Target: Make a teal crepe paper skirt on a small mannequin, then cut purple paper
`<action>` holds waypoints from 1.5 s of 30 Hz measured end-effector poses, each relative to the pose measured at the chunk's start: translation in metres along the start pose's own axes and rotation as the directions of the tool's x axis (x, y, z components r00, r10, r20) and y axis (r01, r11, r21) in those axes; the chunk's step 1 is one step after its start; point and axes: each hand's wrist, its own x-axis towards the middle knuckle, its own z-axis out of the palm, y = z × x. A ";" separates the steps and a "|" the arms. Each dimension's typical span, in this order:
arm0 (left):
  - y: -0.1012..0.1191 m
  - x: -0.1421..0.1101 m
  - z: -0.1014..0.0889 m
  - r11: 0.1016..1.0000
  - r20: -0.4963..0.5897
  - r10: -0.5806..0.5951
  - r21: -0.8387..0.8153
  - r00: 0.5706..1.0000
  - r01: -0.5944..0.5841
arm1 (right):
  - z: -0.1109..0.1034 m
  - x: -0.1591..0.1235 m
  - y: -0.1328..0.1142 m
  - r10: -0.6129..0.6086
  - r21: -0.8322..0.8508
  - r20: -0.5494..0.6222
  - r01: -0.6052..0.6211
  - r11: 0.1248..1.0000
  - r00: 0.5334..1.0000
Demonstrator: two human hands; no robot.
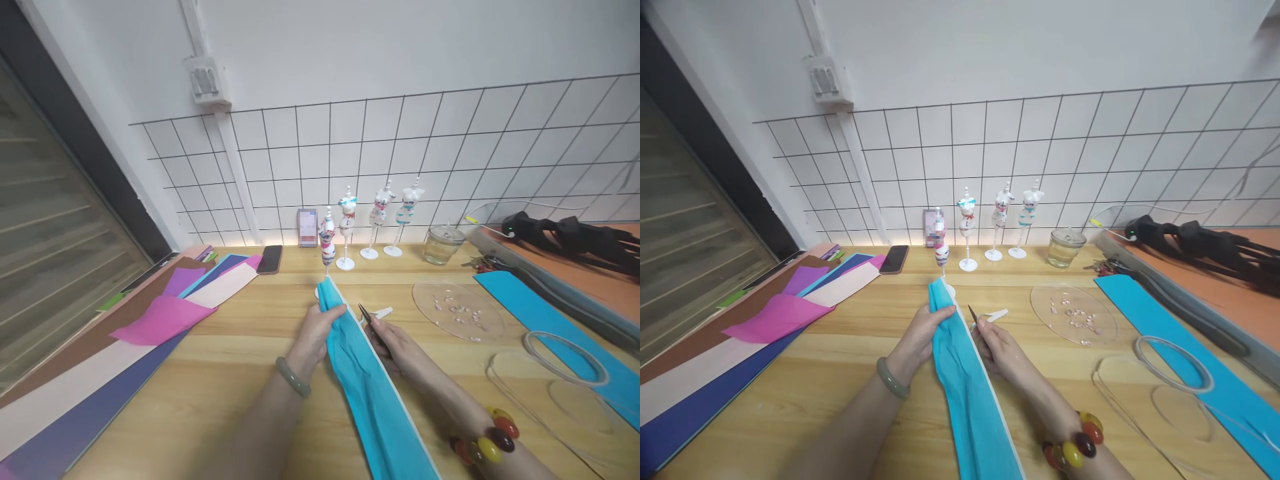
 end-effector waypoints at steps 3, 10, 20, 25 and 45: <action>0.001 0.000 0.000 1.000 -0.003 0.009 -0.006 1.000 -0.009 | 0.001 -0.003 0.002 0.035 -0.045 0.018 -0.034 0.998 0.999; 0.000 -0.002 0.001 1.000 0.016 0.018 0.021 1.000 -0.018 | 0.000 -0.005 -0.004 -0.078 -0.152 0.063 0.087 0.985 0.995; -0.003 -0.006 0.006 0.993 0.006 0.067 0.096 0.998 -0.067 | 0.008 -0.011 -0.013 -0.086 -0.098 0.065 0.092 0.991 0.994; -0.005 -0.007 0.008 0.988 0.003 0.100 0.120 0.995 -0.100 | 0.005 -0.009 -0.011 -0.088 -0.094 0.045 0.092 0.991 0.995; -0.008 -0.007 0.008 0.984 -0.011 0.093 0.156 0.996 -0.090 | 0.010 -0.012 -0.016 -0.090 -0.114 -0.023 0.087 0.990 0.996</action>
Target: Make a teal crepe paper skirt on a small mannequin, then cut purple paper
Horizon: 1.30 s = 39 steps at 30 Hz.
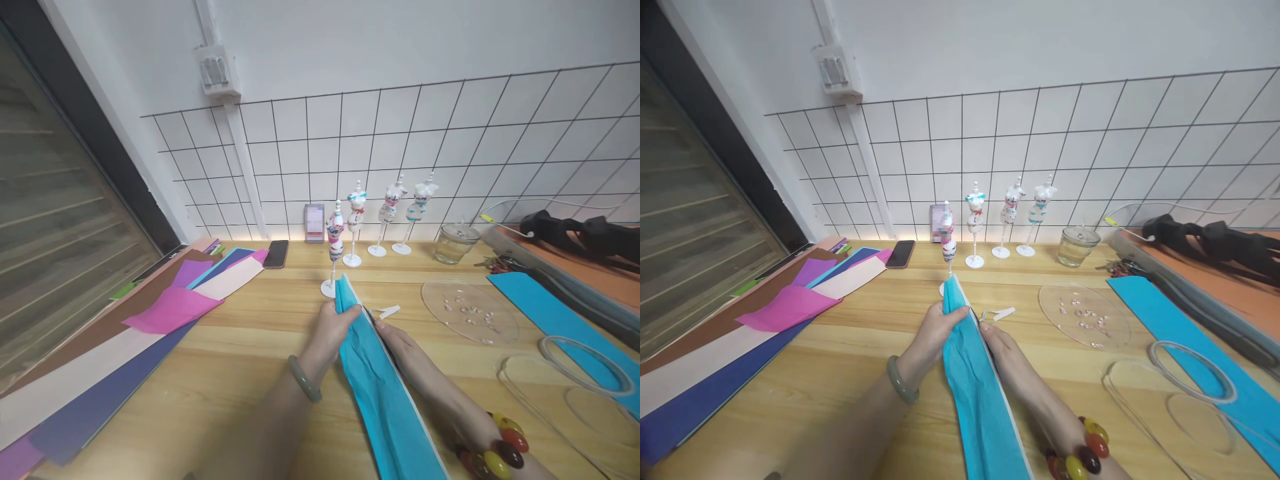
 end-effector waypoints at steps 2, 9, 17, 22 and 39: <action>0.001 0.000 0.000 1.000 0.002 -0.007 -0.006 1.000 0.007 | 0.001 -0.001 -0.002 0.013 -0.017 -0.017 -0.014 1.000 1.000; 0.005 -0.001 0.003 0.999 0.004 -0.023 -0.030 1.000 0.023 | 0.003 -0.002 -0.008 0.019 -0.006 -0.013 -0.019 1.000 1.000; 0.000 0.001 0.000 0.999 0.024 -0.036 -0.028 0.999 0.036 | 0.001 0.000 -0.001 -0.010 -0.001 -0.006 0.010 1.000 1.000; -0.001 0.001 0.000 0.999 0.035 -0.034 -0.013 0.999 0.035 | 0.003 -0.002 -0.007 -0.011 0.007 -0.026 0.011 1.000 1.000; 0.003 -0.006 0.006 0.998 0.059 -0.057 -0.014 0.997 0.058 | -0.001 0.000 0.004 0.000 0.079 -0.057 0.005 0.997 0.998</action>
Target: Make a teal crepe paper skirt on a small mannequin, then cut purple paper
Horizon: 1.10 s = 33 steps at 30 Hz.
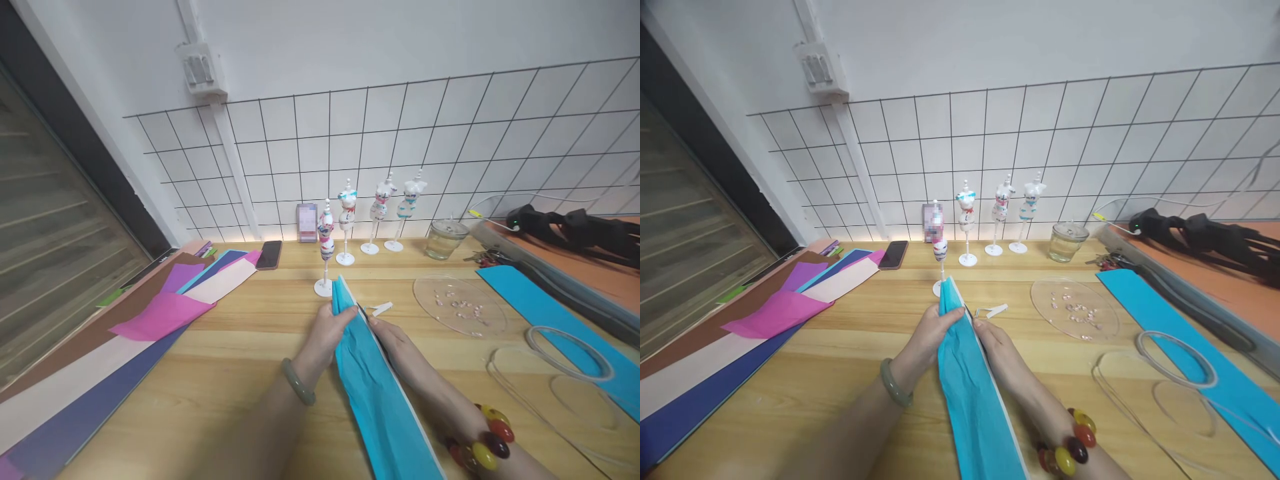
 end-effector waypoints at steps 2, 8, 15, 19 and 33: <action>0.000 0.000 0.000 1.000 0.001 -0.001 -0.002 1.000 0.001 | 0.001 -0.001 -0.003 -0.016 -0.014 0.011 0.017 1.000 1.000; -0.001 0.000 0.000 1.000 -0.003 -0.009 -0.004 1.000 0.009 | 0.002 -0.001 -0.006 -0.018 -0.058 0.000 0.018 0.998 1.000; -0.002 0.002 -0.001 1.000 0.004 -0.015 -0.010 1.000 0.015 | 0.000 0.001 -0.003 -0.040 -0.055 0.016 0.041 0.998 0.999; -0.003 0.002 -0.001 1.000 0.016 -0.007 -0.021 1.000 0.007 | 0.000 0.000 -0.003 -0.058 -0.055 0.021 0.059 0.997 0.998; -0.007 0.001 0.000 0.999 0.054 -0.034 -0.036 0.998 0.036 | 0.000 0.001 -0.002 -0.043 -0.021 -0.001 0.043 0.999 0.999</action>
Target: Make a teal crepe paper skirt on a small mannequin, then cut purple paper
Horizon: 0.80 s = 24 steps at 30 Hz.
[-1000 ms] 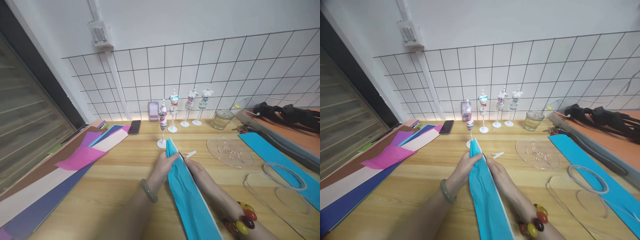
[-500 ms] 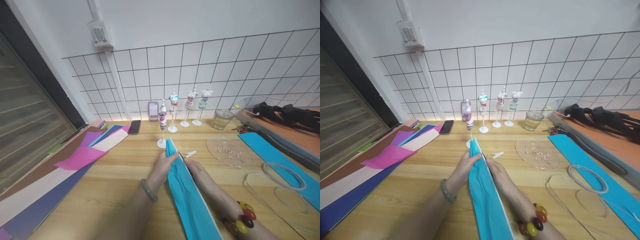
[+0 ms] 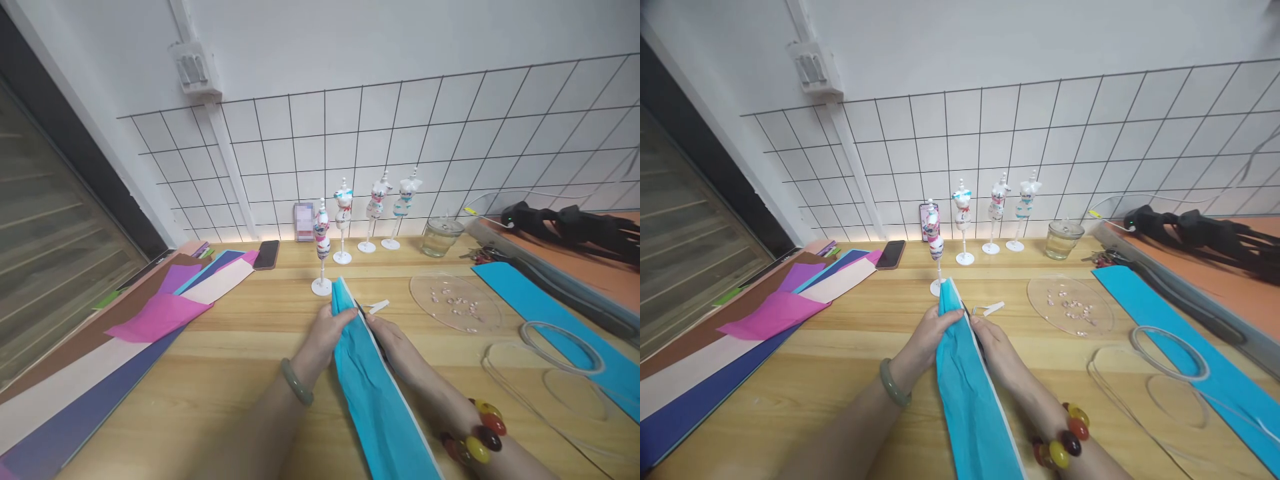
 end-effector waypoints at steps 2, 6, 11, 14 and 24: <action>-0.001 0.000 0.001 1.000 0.015 0.000 -0.003 1.000 0.000 | -0.001 0.000 0.001 -0.010 0.011 0.001 0.010 1.000 1.000; -0.002 -0.001 0.001 1.000 0.036 0.004 -0.001 0.999 -0.004 | -0.001 -0.001 0.000 -0.019 0.036 0.011 0.018 0.999 1.000; -0.003 -0.001 0.001 1.000 0.037 0.006 -0.002 0.999 -0.006 | 0.001 -0.002 -0.005 0.022 0.060 0.012 -0.023 0.998 1.000; -0.003 -0.001 0.002 1.000 0.035 0.005 -0.006 0.999 -0.004 | 0.002 -0.003 -0.007 0.024 0.022 -0.019 -0.023 0.999 1.000; -0.003 -0.002 0.003 0.999 0.033 -0.033 -0.029 0.999 0.034 | 0.001 -0.004 -0.004 0.024 0.049 0.025 -0.025 0.998 0.999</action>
